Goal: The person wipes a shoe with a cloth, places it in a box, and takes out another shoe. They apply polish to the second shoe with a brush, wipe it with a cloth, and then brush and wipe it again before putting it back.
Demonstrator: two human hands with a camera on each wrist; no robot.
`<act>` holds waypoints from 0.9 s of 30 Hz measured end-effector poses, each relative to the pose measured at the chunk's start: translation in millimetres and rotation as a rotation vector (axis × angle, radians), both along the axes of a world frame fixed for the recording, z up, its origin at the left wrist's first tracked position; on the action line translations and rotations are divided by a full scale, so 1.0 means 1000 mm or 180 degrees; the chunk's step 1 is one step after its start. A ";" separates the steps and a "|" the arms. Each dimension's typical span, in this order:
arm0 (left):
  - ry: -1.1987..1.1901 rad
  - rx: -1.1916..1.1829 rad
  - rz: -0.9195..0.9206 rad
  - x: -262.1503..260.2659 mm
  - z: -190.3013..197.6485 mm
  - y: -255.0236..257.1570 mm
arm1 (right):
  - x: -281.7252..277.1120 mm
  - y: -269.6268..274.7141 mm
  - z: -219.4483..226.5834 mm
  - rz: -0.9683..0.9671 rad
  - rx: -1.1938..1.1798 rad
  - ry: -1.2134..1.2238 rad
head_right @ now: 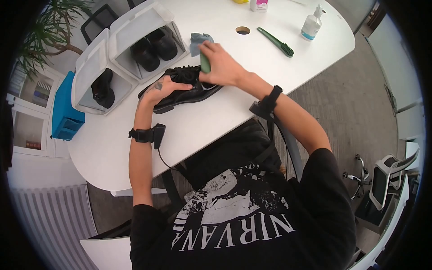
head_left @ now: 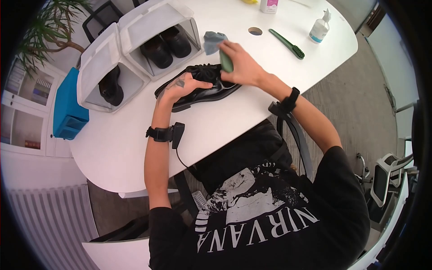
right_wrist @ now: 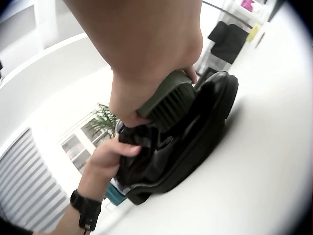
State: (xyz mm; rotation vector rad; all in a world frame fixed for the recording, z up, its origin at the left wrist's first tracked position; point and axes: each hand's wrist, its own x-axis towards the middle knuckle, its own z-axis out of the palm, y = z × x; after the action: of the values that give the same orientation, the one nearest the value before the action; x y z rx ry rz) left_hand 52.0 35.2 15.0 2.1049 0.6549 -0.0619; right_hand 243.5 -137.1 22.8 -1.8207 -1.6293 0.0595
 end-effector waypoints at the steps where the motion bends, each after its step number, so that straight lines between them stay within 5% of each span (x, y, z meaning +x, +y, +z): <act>1: -0.0080 0.0072 -0.0003 -0.001 0.004 -0.004 | -0.001 0.000 -0.002 0.0047 0.0063 -0.0031; 5: -0.0141 0.0263 -0.0137 0.005 -0.017 0.013 | -0.023 -0.019 -0.003 0.0547 -0.0016 -0.0383; 12: 0.0202 -0.0088 0.0043 0.000 0.015 -0.009 | 0.001 -0.004 -0.014 0.0170 0.0222 -0.0172; 14: -0.0039 -0.0016 -0.0069 0.001 -0.007 0.004 | -0.018 -0.011 -0.010 0.0541 0.0232 -0.0438; 19: -0.0177 -0.0492 -0.0171 0.000 0.007 -0.004 | 0.023 -0.021 0.000 -0.0148 0.0210 -0.0327; 21: 0.0094 0.0068 0.0039 0.003 -0.018 0.008 | 0.025 -0.024 -0.001 -0.0295 0.0135 -0.0181; 24: -0.0091 0.0145 -0.0018 0.002 -0.011 0.007 | 0.002 -0.048 0.001 0.0210 0.0015 -0.0441; 27: -0.0289 -0.0028 -0.0061 -0.001 -0.008 0.004 | 0.022 -0.042 -0.010 0.0098 0.0307 -0.0644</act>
State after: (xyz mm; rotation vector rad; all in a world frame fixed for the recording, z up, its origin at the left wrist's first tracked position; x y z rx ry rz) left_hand 51.3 38.8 7.2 2.0927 0.5793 0.0202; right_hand 265.3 -179.1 13.2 -1.7749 -1.7668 -0.1924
